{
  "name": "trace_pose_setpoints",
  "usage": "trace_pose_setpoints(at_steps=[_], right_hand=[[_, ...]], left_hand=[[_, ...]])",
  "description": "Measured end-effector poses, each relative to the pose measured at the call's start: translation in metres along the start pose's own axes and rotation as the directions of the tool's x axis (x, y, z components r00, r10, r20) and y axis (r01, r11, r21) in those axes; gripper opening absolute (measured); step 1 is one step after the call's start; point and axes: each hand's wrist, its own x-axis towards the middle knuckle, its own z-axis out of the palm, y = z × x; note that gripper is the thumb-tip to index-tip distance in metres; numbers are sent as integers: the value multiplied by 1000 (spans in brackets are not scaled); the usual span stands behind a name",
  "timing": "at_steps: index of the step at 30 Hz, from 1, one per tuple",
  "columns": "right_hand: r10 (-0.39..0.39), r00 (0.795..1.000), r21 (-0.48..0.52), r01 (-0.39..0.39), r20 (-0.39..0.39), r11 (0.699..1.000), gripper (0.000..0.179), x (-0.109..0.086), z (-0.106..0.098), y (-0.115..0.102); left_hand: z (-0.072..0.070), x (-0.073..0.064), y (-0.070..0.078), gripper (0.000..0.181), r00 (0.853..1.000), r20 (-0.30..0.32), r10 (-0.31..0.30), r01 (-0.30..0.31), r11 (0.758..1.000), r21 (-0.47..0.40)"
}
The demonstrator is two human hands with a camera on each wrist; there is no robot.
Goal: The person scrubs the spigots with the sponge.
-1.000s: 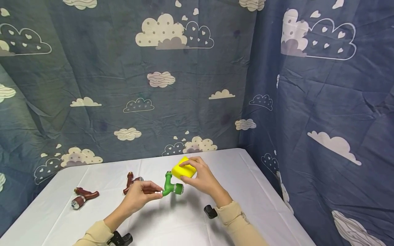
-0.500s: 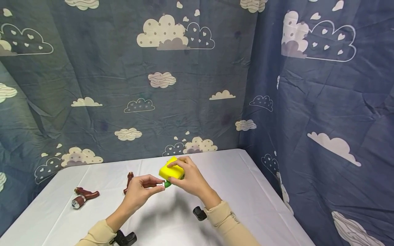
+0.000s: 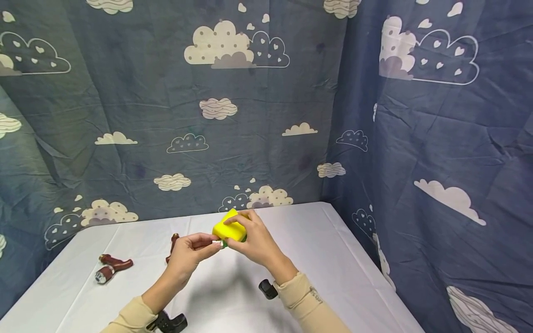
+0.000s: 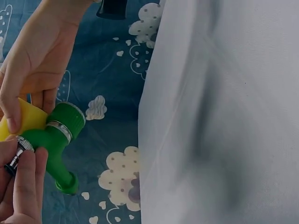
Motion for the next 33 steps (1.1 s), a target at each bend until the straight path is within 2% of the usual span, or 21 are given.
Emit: trace_pose_setpoints(at_steps=[5,11,17,22,26,30,33], right_hand=[[4,1000,8,-3,-16,1000,36,-2,-1,-3],[-41,998,-3,41,-47,999,37,-7,0,-6],[-82,993,-47,78,-83,996,39,-11,-1,-8],[-143,981,-112,128,-131,985,40,-16,-2,-7],[-229,955,-186,194,-189,963,44,-18,-3,-2],[-307,912,-244,244,-270,939,50,-18,-3,3],[-326,882,-251,249,-339,935,54,-16,-3,6]], left_hand=[[3,0,2,20,999,-41,18,-18,1000,-7],[5,2,3,24,993,-115,40,-45,998,-43],[6,3,6,28,991,-134,16,-42,981,-191],[5,4,10,25,985,-168,-23,-36,941,-338],[5,4,13,14,981,-184,-65,-22,899,-437],[8,2,18,9,983,-166,-80,-16,859,-511],[10,0,23,10,985,-154,-78,-21,831,-557]])
